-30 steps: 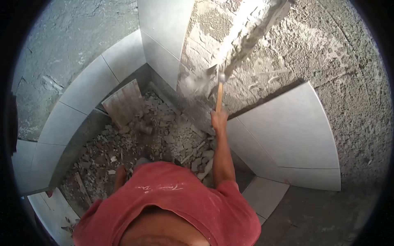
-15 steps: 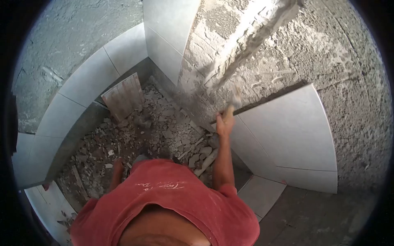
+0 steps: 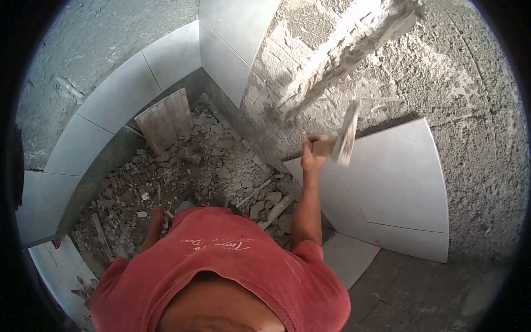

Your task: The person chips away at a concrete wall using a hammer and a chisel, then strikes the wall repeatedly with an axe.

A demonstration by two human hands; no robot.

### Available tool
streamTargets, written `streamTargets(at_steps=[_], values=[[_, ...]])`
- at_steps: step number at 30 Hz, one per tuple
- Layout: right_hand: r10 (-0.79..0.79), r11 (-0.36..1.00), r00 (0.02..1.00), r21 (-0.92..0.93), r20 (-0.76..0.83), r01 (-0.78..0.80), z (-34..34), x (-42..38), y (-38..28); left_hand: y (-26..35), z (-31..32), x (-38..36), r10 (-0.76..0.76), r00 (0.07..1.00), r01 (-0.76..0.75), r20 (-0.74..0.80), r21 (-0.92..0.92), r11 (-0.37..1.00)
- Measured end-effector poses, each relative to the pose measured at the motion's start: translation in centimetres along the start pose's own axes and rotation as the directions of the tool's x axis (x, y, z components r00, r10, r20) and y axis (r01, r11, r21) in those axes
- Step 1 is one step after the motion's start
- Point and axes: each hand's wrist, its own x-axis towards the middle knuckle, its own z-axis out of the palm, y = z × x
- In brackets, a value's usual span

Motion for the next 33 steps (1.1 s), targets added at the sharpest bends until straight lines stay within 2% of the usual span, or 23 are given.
streamTargets(at_steps=[2,3,4,5,6,9,11,12,14,15,17,18,19,20,22,23,25,26,28,29,31,32,33], values=[[-0.6,0.767,0.798,-0.246,0.054,0.593,1.0,1.7,2.5,-1.4,0.3,1.2,0.0,0.999,-0.002,-0.035,-0.044,0.999],[-0.6,0.766,0.798,-0.248,0.054,0.593,1.5,1.7,3.8,-1.2,0.4,1.8,0.0,0.999,-0.002,-0.033,-0.043,0.999],[0.034,0.955,0.99,-0.298,0.139,0.009,1.8,0.5,4.9,-1.2,0.3,2.1,0.012,1.0,-0.012,0.005,0.051,0.999],[0.654,0.732,0.738,-0.385,0.165,-0.562,1.3,-0.7,5.8,-1.7,0.2,1.7,0.015,0.999,-0.022,0.046,0.144,0.989],[0.646,0.739,0.745,-0.382,0.168,-0.555,0.9,-1.7,5.3,-1.7,0.3,1.5,0.023,0.999,-0.029,0.046,0.136,0.99],[0.5,0.861,0.844,-0.22,0.197,-0.459,0.3,-2.8,2.2,-0.6,0.9,0.0,0.315,0.949,-0.315,0.002,0.033,0.949],[-0.004,0.98,0.986,-0.195,0.166,0.037,-0.3,-1.8,0.0,0.8,1.1,-1.1,-0.091,0.992,0.083,-0.088,-0.087,0.993],[0.016,0.979,0.986,-0.202,0.166,0.018,0.1,-1.3,-0.8,-0.1,0.8,-1.2,-0.104,0.991,0.098,-0.087,-0.073,0.993],[-0.547,0.804,0.834,-0.23,0.074,0.548,1.3,0.6,-1.7,-1.1,0.9,-0.6,0.116,0.993,-0.116,0.005,0.059,0.991],[-0.547,0.803,0.834,-0.235,0.074,0.548,1.1,0.2,0.4,-1.0,1.1,-0.6,0.117,0.993,-0.118,0.011,0.059,0.991],[-0.277,0.899,0.95,-0.311,0.142,0.309,1.1,-0.9,6.8,-0.8,0.8,-0.6,-0.006,0.997,0.014,0.076,-0.095,0.995],[0.24,0.932,0.951,-0.321,0.193,-0.17,1.2,-1.9,6.7,0.4,0.5,-2.3,-0.014,0.997,0.021,0.081,-0.092,0.996],[0.679,0.727,0.697,-0.35,0.232,-0.591,1.4,-2.2,6.6,3.2,0.6,-4.4,-0.058,0.996,0.063,0.069,-0.061,0.996],[0.675,0.73,0.699,-0.354,0.238,-0.585,1.1,-3.4,6.5,4.7,0.6,-5.6,-0.104,0.993,0.105,0.05,-0.031,0.994],[0.392,0.871,0.907,-0.379,0.152,-0.312,1.8,-4.2,6.6,2.5,1.0,-2.6,-0.063,0.998,0.062,-0.012,-0.085,0.994],[0.402,0.866,0.901,-0.385,0.161,-0.318,2.0,-4.2,4.5,0.5,0.7,-2.4,-0.058,0.997,0.053,-0.052,-0.094,0.994],[-0.014,0.959,0.994,-0.279,0.106,0.043,2.0,-3.4,-1.2,-0.1,0.4,-2.6,-0.065,0.997,0.062,-0.032,-0.081,0.995],[0.0,0.957,0.995,-0.288,0.104,0.031,2.1,-2.6,-0.5,-0.3,0.2,-2.7,-0.054,0.998,0.053,-0.012,-0.075,0.996],[-0.566,0.745,0.822,-0.388,0.063,0.543,2.6,-0.8,2.4,-1.7,0.1,-1.7,-0.055,0.998,0.055,-0.017,0.006,0.998],[-0.573,0.742,0.817,-0.385,0.062,0.549,2.6,-1.1,4.8,-1.8,0.2,-1.0,-0.042,0.999,0.044,-0.03,0.073,0.996],[0.183,0.817,0.98,-0.567,0.073,-0.11,2.2,-2.9,9.8,-1.6,0.0,-0.6,-0.014,1.0,0.014,-0.019,0.043,0.999],[0.181,0.814,0.98,-0.571,0.077,-0.106,2.1,-3.4,9.3,-1.7,0.3,-0.9,0.013,1.0,-0.013,-0.004,0.012,1.0],[0.466,0.788,0.88,-0.495,0.093,-0.366,2.3,-3.8,8.3,-1.8,0.2,-1.7,0.008,1.0,-0.008,-0.005,0.006,1.0]])
